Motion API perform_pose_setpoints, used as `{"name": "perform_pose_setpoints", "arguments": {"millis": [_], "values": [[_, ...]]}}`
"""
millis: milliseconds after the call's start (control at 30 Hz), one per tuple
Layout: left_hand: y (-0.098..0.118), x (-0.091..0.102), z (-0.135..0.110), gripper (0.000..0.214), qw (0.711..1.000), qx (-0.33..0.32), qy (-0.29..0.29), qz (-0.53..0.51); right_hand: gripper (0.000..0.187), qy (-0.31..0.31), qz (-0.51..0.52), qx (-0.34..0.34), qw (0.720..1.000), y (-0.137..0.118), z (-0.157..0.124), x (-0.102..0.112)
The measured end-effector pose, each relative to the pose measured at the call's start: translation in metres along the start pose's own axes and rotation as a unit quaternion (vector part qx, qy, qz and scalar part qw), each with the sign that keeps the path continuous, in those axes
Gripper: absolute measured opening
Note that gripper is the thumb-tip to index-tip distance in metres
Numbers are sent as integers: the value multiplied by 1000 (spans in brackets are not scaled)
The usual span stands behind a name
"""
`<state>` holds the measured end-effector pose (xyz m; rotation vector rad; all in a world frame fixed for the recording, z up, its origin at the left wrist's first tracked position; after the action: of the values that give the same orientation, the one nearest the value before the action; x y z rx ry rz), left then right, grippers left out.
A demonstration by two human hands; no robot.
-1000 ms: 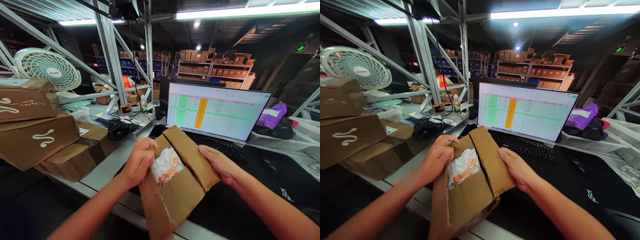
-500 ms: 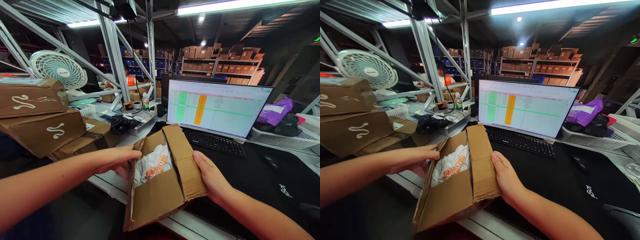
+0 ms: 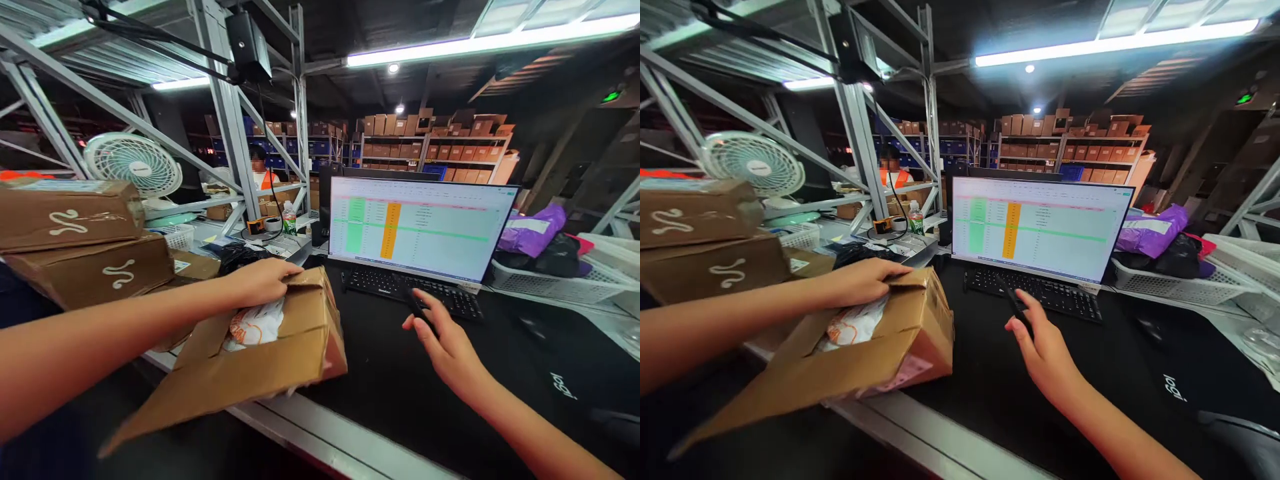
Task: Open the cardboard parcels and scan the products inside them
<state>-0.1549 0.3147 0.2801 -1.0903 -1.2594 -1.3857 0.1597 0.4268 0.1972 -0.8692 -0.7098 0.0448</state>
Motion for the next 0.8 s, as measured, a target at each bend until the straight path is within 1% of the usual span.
{"name": "perform_pose_setpoints", "arguments": {"millis": [33,67,133,200,267,333,433,567,633,733,800], "values": [[13,-8,0,55,999,-40,-22,-18,45,-10,-71,66,995,-3,1,-3],[26,-17,-1,55,995,-82,-44,-31,40,-25,-132,133,982,-7,1,-8],[44,-31,-1,53,985,-147,-82,-41,39,-47,-221,254,940,-15,-3,-20],[50,-39,1,55,980,-174,-97,-26,42,-49,-273,348,896,-21,-11,-30],[48,-43,4,58,979,-184,-89,-1,42,-32,-298,402,865,-25,-19,-34],[45,-44,7,55,978,-194,-74,20,42,-2,-305,414,857,-27,-24,-34],[42,-46,8,53,978,-202,-41,37,43,29,-301,406,862,-29,-24,-33],[44,-52,11,49,978,-203,-12,43,45,8,-294,393,871,-26,-12,-40],[45,-54,14,48,978,-205,-2,40,46,-6,-290,395,872,-18,-2,-44],[44,-53,17,48,982,-187,1,24,44,-19,-282,402,871,3,14,-45],[43,-49,17,48,987,-162,-15,2,45,-11,-303,375,876,22,26,-43]]}}
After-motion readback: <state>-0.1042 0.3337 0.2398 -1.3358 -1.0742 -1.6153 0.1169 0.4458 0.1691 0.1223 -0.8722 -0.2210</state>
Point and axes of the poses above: each hand's wrist, its own z-axis towards the middle knuckle, its own x-axis out of the back of the hand, y = z × x, the point moved 6 cm from there along z, towards the middle knuckle, and after that the axes turned 2 degrees about -x, right-handed, at the moved point
